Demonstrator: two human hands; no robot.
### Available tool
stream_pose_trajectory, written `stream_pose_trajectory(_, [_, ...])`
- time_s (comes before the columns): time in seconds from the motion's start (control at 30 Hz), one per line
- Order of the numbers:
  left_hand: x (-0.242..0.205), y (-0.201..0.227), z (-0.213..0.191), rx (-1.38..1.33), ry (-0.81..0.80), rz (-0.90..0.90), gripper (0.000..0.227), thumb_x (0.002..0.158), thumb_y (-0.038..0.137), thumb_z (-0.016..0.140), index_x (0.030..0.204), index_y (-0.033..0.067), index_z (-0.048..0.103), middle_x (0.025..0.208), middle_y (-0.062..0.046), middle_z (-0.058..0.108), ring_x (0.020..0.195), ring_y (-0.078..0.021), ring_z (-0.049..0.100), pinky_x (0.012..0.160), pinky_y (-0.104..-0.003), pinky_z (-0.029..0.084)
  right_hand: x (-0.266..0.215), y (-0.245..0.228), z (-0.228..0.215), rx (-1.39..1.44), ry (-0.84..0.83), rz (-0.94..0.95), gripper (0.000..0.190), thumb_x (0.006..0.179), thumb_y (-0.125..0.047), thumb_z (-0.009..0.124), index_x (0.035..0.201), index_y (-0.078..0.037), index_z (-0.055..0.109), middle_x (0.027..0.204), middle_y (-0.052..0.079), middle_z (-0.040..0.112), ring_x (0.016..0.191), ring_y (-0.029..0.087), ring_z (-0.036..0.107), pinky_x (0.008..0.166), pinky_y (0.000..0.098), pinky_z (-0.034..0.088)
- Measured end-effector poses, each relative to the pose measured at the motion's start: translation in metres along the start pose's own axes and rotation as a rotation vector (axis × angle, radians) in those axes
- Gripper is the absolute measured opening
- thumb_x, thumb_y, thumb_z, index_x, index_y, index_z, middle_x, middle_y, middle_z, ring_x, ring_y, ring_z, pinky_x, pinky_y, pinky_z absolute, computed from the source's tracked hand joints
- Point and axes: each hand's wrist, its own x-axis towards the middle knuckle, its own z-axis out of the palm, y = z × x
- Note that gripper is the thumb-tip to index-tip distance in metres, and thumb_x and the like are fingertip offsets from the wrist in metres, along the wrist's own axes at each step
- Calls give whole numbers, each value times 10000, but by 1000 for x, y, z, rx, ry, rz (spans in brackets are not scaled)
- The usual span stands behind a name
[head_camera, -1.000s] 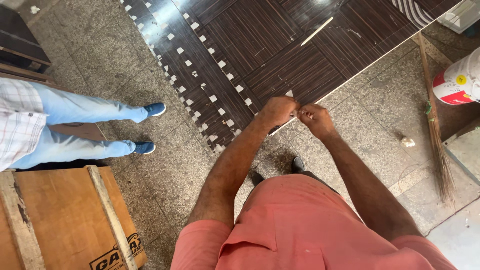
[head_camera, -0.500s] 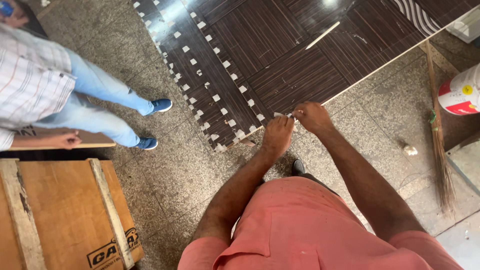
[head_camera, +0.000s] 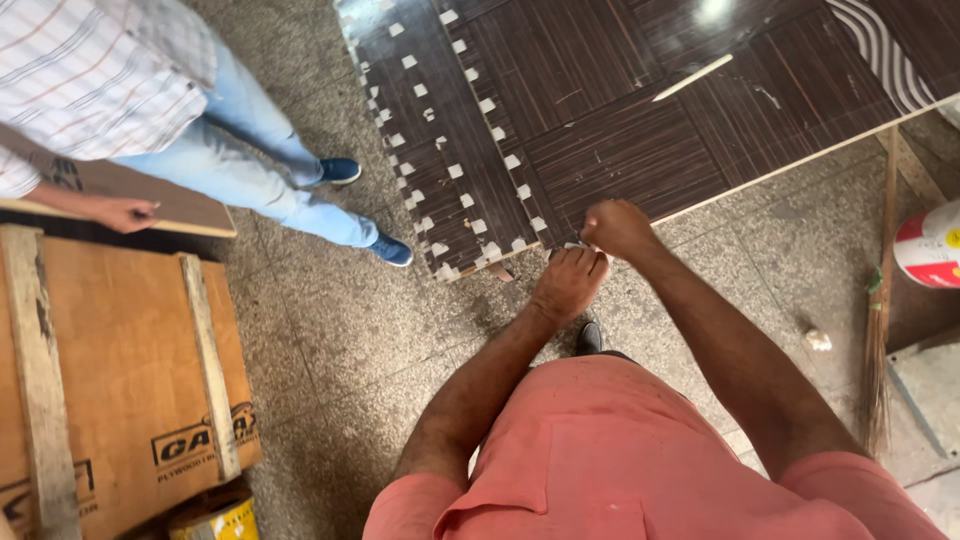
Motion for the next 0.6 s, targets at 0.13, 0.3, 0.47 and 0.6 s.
stream_pose_trajectory(0.13, [-37,14,-29,-149,20,-3,386,922,4,625,1307,-31,638,949,-83,644,870,-189,618,802,-349,556,-16,22,-7,327,86,29,216,943,-279,675,1023,-93,750,1056,105,761,912,226,735,821,409,602])
stream_pose_trajectory(0.3, [-83,34,-67,-275,-7,-209,228,935,67,682,1157,14,698,854,-67,625,801,-209,612,731,-387,532,-30,22,7,-56,369,-259,317,933,-362,738,997,-52,746,1009,142,737,926,282,710,819,447,574])
stream_pose_trajectory(0.47, [-86,27,-81,-226,124,-427,291,847,127,725,1108,4,688,862,-108,638,796,-246,634,707,-399,544,-22,13,36,-368,563,-372,192,950,-246,698,921,-56,700,957,128,719,911,306,698,813,444,580])
stream_pose_trajectory(0.6, [-78,13,-77,-277,120,-600,267,907,61,681,1168,6,693,915,-134,695,829,-233,678,730,-390,593,-8,19,40,-275,357,-225,185,976,-220,674,903,-50,688,930,132,722,828,267,693,750,434,581])
